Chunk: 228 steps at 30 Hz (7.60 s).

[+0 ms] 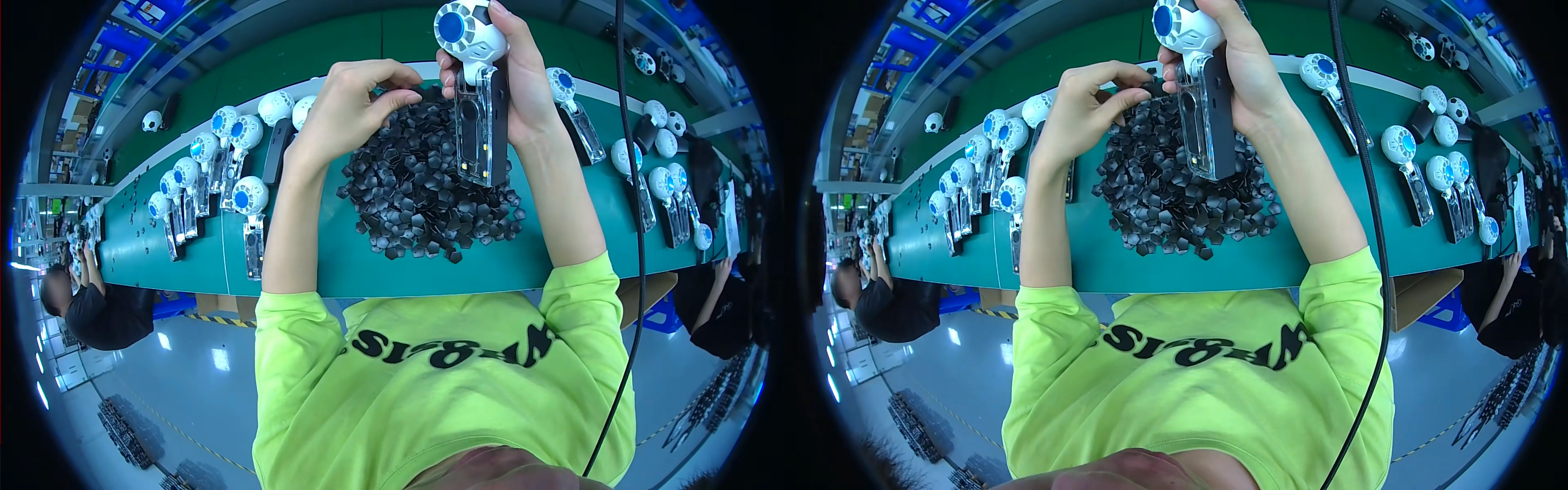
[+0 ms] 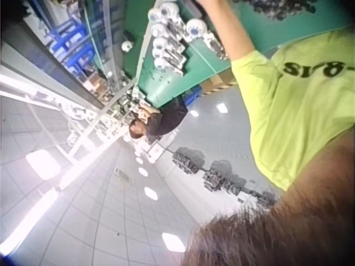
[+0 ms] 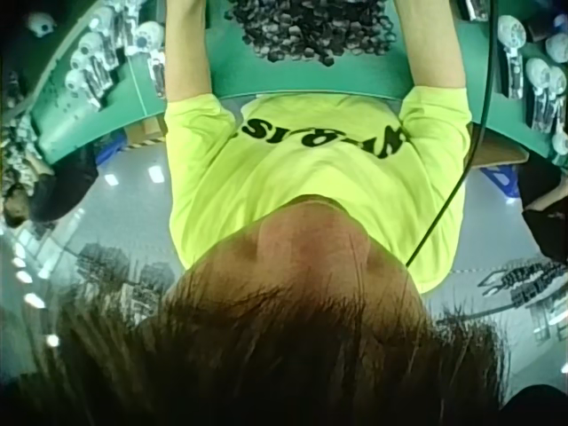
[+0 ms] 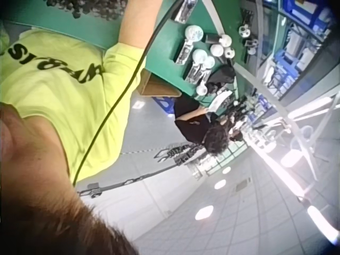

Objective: Assembling handheld electronic devices with a soccer ball design on a production line.

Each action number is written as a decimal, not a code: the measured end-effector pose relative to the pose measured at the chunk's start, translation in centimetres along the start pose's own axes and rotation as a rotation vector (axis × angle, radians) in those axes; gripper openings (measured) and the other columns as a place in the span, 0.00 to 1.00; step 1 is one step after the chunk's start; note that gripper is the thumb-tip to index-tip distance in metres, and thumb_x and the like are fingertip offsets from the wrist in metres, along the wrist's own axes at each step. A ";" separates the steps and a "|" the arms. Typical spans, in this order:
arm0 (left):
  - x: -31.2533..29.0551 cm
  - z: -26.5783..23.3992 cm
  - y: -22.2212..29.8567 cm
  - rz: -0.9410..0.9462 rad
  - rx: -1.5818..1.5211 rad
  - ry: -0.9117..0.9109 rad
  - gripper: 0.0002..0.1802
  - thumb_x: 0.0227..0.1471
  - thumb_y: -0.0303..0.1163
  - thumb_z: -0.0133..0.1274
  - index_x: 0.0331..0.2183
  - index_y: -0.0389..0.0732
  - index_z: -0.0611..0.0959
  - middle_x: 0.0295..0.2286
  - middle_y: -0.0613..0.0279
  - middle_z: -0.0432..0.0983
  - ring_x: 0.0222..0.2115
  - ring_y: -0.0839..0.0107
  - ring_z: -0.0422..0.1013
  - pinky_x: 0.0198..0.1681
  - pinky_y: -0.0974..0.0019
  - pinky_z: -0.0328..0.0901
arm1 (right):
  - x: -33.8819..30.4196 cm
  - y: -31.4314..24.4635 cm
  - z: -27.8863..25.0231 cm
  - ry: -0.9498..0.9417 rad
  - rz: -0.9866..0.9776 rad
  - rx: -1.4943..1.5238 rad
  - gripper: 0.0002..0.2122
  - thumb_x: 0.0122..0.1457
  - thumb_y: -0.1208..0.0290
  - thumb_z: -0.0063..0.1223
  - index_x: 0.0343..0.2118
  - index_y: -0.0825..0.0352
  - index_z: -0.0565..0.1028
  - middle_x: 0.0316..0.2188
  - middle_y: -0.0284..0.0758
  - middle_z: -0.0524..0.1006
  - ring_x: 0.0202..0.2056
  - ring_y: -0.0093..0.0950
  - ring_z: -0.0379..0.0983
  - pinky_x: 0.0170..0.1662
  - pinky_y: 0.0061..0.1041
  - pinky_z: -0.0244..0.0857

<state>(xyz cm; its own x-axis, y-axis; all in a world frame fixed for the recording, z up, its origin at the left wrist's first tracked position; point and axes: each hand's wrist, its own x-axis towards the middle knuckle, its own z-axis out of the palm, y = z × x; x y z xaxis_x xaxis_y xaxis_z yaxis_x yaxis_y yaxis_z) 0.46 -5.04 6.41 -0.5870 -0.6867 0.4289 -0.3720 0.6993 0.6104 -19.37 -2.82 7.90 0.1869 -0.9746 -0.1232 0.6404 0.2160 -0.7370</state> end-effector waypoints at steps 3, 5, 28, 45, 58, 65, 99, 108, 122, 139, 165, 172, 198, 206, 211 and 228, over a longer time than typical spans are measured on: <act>-0.2 -0.6 0.7 0.047 -0.107 0.078 0.08 0.45 0.20 0.61 0.32 0.37 0.86 0.25 0.66 0.80 0.21 0.75 0.67 0.25 0.75 0.62 | -0.1 0.2 0.3 0.000 0.007 -0.023 0.21 0.61 0.48 0.50 0.37 0.66 0.74 0.22 0.36 0.77 0.19 0.25 0.74 0.22 0.23 0.72; 0.0 -0.8 1.5 0.133 -0.001 0.178 0.07 0.44 0.20 0.61 0.30 0.38 0.86 0.25 0.67 0.80 0.22 0.73 0.68 0.25 0.73 0.63 | -0.3 0.5 0.4 0.004 -0.016 -0.036 0.18 0.59 0.53 0.53 0.38 0.67 0.74 0.24 0.35 0.77 0.20 0.24 0.74 0.24 0.21 0.71; 0.1 1.2 3.0 0.362 0.129 0.521 0.12 0.34 0.24 0.69 0.28 0.42 0.84 0.25 0.69 0.78 0.22 0.75 0.67 0.21 0.74 0.61 | -1.5 2.3 2.0 -0.085 -0.335 -0.279 0.30 0.52 0.53 0.63 0.50 0.70 0.67 0.36 0.40 0.75 0.30 0.26 0.75 0.26 0.18 0.70; 0.9 0.6 1.1 0.527 -0.050 0.384 0.44 0.33 0.49 0.71 0.50 0.35 0.75 0.42 0.52 0.80 0.38 0.60 0.79 0.40 0.65 0.75 | -2.6 1.9 1.9 -0.406 -0.282 -0.431 0.33 0.35 0.70 0.72 0.49 0.70 0.70 0.36 0.37 0.77 0.31 0.26 0.75 0.31 0.19 0.70; 0.4 -0.1 3.1 0.408 0.035 0.546 0.33 0.23 0.60 0.70 0.30 0.46 0.84 0.23 0.72 0.78 0.18 0.73 0.71 0.22 0.72 0.63 | -4.1 1.5 -3.3 -0.183 -0.226 -0.837 0.41 0.39 0.48 0.65 0.53 0.73 0.68 0.39 0.39 0.75 0.34 0.26 0.72 0.28 0.22 0.69; 0.7 -1.5 2.7 0.436 -0.048 0.485 0.30 0.22 0.52 0.71 0.30 0.45 0.85 0.24 0.71 0.80 0.18 0.73 0.71 0.23 0.73 0.64 | -3.1 4.4 -4.6 -0.052 -0.392 -0.857 0.38 0.48 0.52 0.64 0.58 0.71 0.63 0.39 0.39 0.74 0.29 0.24 0.71 0.25 0.19 0.66; -1.7 4.3 -6.6 -0.122 0.376 -0.262 0.11 0.36 0.37 0.67 0.27 0.45 0.88 0.27 0.58 0.82 0.26 0.57 0.77 0.29 0.59 0.69 | 3.1 -10.5 -21.8 0.265 -0.510 -1.748 0.33 0.58 0.64 0.57 0.64 0.69 0.59 0.54 0.46 0.72 0.54 0.38 0.70 0.55 0.32 0.64; -1.4 2.8 -5.6 -0.167 0.358 -0.315 0.10 0.37 0.35 0.67 0.21 0.40 0.85 0.22 0.58 0.80 0.23 0.56 0.75 0.28 0.58 0.68 | 2.0 -9.1 -26.5 0.201 0.139 -1.661 0.39 0.52 0.68 0.61 0.66 0.71 0.55 0.59 0.51 0.66 0.57 0.42 0.66 0.59 0.32 0.59; -0.4 -1.4 -2.7 -0.075 -0.116 -0.168 0.11 0.37 0.33 0.69 0.20 0.37 0.84 0.16 0.63 0.77 0.16 0.68 0.67 0.24 0.68 0.66 | 0.2 -4.5 -8.6 -0.039 -0.321 -0.537 0.27 0.60 0.62 0.53 0.58 0.70 0.62 0.41 0.39 0.73 0.33 0.23 0.69 0.36 0.21 0.65; -0.5 -3.7 0.6 0.131 -0.504 0.256 0.07 0.40 0.25 0.67 0.24 0.35 0.85 0.17 0.65 0.79 0.15 0.79 0.69 0.20 0.77 0.62 | -0.6 0.1 -2.6 -0.073 -0.267 -0.408 0.23 0.65 0.58 0.46 0.57 0.68 0.63 0.42 0.40 0.74 0.30 0.22 0.69 0.30 0.17 0.64; -0.2 -0.2 3.8 0.361 0.159 0.260 0.08 0.41 0.26 0.66 0.26 0.40 0.81 0.30 0.63 0.80 0.27 0.70 0.71 0.31 0.72 0.65 | -1.1 0.1 -1.2 -0.035 -0.664 -0.520 0.25 0.57 0.67 0.54 0.58 0.65 0.63 0.45 0.45 0.72 0.44 0.36 0.72 0.46 0.30 0.69; 0.3 3.4 4.5 0.240 0.242 0.551 0.08 0.45 0.29 0.62 0.28 0.41 0.78 0.46 0.56 0.74 0.43 0.62 0.69 0.44 0.64 0.64 | -0.8 2.2 0.0 0.009 -0.492 0.048 0.24 0.53 0.72 0.55 0.54 0.66 0.66 0.46 0.48 0.72 0.47 0.41 0.72 0.53 0.34 0.66; -0.8 -1.7 2.0 0.332 -0.068 0.215 0.07 0.43 0.31 0.66 0.23 0.41 0.82 0.21 0.67 0.77 0.18 0.70 0.66 0.24 0.69 0.60 | -0.1 1.1 -2.9 -0.172 -0.610 -0.409 0.23 0.61 0.72 0.52 0.60 0.61 0.65 0.55 0.48 0.69 0.49 0.39 0.73 0.37 0.27 0.77; 0.1 -1.0 4.5 0.342 0.028 0.196 0.06 0.39 0.24 0.65 0.24 0.40 0.83 0.20 0.69 0.75 0.19 0.72 0.64 0.24 0.70 0.60 | -1.1 -0.7 -1.5 -0.419 -0.931 -0.833 0.33 0.26 0.65 0.80 0.42 0.64 0.79 0.44 0.38 0.74 0.39 0.30 0.72 0.38 0.26 0.70; -0.4 -0.8 4.7 0.392 0.159 0.273 0.04 0.42 0.28 0.63 0.23 0.43 0.82 0.21 0.70 0.75 0.21 0.72 0.65 0.22 0.70 0.60 | -1.9 -0.7 -0.5 -0.367 -1.097 -1.027 0.30 0.25 0.60 0.80 0.37 0.63 0.81 0.43 0.37 0.73 0.38 0.31 0.72 0.38 0.26 0.68; -1.2 -1.4 5.9 0.134 0.020 0.368 0.18 0.32 0.33 0.72 0.26 0.41 0.79 0.25 0.70 0.74 0.28 0.76 0.68 0.20 0.76 0.60 | -2.9 0.5 0.2 -0.341 -1.261 -1.127 0.28 0.31 0.53 0.78 0.36 0.65 0.81 0.44 0.42 0.73 0.38 0.34 0.71 0.39 0.30 0.67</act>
<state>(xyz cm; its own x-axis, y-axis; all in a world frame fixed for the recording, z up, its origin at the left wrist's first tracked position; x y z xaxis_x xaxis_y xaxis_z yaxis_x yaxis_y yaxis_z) -0.08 -0.38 10.46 -0.3350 -0.6122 0.7162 -0.3257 0.7885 0.5217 -19.43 0.16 8.05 0.2519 -0.4100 0.8766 -0.2637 -0.9006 -0.3455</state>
